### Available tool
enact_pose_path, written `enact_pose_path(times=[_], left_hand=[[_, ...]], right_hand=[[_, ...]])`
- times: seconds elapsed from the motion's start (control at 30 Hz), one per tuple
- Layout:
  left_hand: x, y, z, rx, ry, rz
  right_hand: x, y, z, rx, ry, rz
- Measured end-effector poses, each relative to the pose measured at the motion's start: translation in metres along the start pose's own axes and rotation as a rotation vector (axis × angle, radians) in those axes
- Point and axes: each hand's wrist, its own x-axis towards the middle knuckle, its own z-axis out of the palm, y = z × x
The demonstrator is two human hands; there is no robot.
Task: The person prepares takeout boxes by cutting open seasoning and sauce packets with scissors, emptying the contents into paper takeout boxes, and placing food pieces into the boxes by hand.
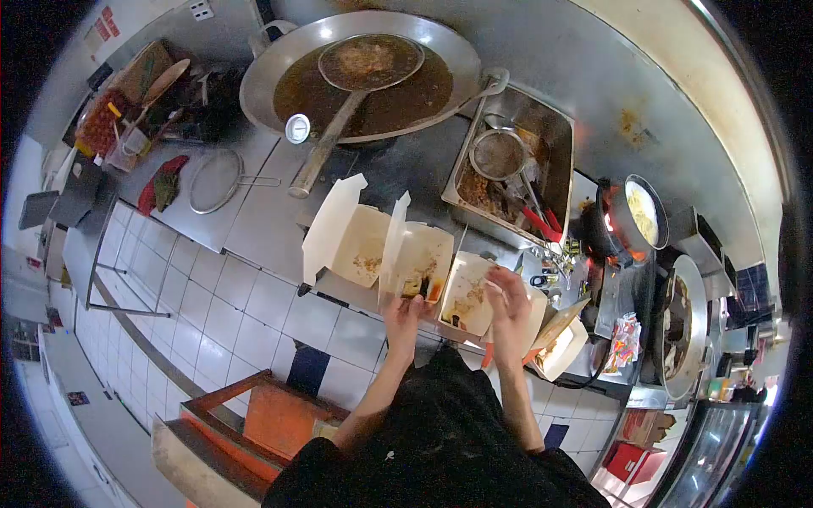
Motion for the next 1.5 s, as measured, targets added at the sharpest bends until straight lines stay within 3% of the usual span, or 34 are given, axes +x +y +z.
enact_pose_path(times=[0.23, 0.33, 0.6, 0.67, 0.7, 0.77, 0.8, 0.87, 0.93, 1.0, 1.03, 1.17, 1.23, 1.3, 1.37, 1.5], left_hand=[[0.011, -0.015, -0.001, -0.11, 0.235, -0.26], [0.024, -0.041, -0.014, 0.08, 0.26, -0.29], [0.031, -0.053, -0.012, 0.361, 0.243, -0.137], [0.033, -0.055, -0.011, 0.338, 0.358, -0.138], [0.031, -0.053, -0.01, 0.487, 0.317, -0.048], [0.034, -0.059, -0.024, 0.496, 0.295, -0.075], [0.038, -0.067, -0.034, 0.363, 0.318, -0.198], [0.019, -0.053, -0.026, 0.207, 0.325, -0.139], [-0.017, -0.02, -0.002, 0.369, 0.427, -0.038], [-0.043, -0.005, -0.001, 0.389, 0.333, 0.287], [-0.054, 0.006, 0.019, 0.409, 0.331, 0.291], [-0.07, 0.046, 0.133, 0.696, 0.146, 0.77], [-0.077, 0.078, 0.173, 0.743, 0.21, 0.832], [-0.067, 0.112, 0.17, 0.724, 0.177, 0.994], [-0.066, 0.136, 0.169, 0.76, 0.268, 0.899], [0.002, 0.112, 0.082, 1.162, 0.075, 0.683]], right_hand=[[-0.03, -0.002, -0.064, 0.105, 0.282, 0.015], [-0.041, -0.003, -0.085, 0.124, 0.387, 0.022], [-0.052, 0.007, -0.14, 0.127, 0.516, 0.011], [-0.048, 0.008, -0.158, 0.164, 0.499, 0.019], [-0.046, 0.012, -0.169, 0.17, 0.495, 0.019], [-0.042, 0.012, -0.192, 0.152, 0.476, 0.0], [-0.042, 0.013, -0.206, 0.161, 0.478, 0.0], [-0.041, 0.017, -0.233, 0.19, 0.494, -0.001], [-0.044, 0.026, -0.268, 0.16, 0.507, 0.012], [-0.049, 0.048, -0.3, 0.178, 0.572, 0.023], [-0.054, 0.061, -0.315, 0.174, 0.6, 0.042], [-0.074, 0.114, -0.36, 0.143, 0.627, 0.133], [-0.077, 0.134, -0.372, 0.113, 0.583, 0.156], [-0.077, 0.138, -0.376, 0.138, 0.551, 0.183], [-0.075, 0.148, -0.384, 0.142, 0.516, 0.191], [-0.068, 0.169, -0.399, 0.189, 0.464, 0.208]])
